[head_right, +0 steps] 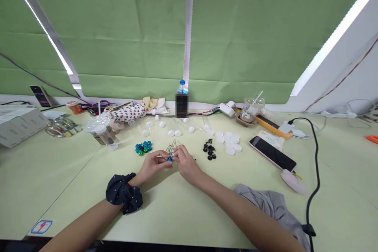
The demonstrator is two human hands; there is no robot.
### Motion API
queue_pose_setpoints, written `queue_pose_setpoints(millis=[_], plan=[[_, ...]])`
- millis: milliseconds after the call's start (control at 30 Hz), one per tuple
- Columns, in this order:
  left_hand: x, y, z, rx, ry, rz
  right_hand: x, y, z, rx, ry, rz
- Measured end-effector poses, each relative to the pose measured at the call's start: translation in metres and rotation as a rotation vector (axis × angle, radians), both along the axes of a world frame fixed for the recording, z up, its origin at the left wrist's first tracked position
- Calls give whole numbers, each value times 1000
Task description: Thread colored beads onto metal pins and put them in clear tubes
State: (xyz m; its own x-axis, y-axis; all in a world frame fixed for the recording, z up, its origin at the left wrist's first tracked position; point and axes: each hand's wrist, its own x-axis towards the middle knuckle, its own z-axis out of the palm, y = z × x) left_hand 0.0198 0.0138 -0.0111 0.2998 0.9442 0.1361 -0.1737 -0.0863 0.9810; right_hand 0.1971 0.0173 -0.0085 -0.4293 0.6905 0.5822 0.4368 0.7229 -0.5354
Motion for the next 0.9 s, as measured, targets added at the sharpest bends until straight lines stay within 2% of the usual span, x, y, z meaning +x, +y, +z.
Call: queue_pose_setpoints(millis=[900], plan=[[2, -1, 3, 15, -6, -11, -3, -6, 2, 29, -93, -180]])
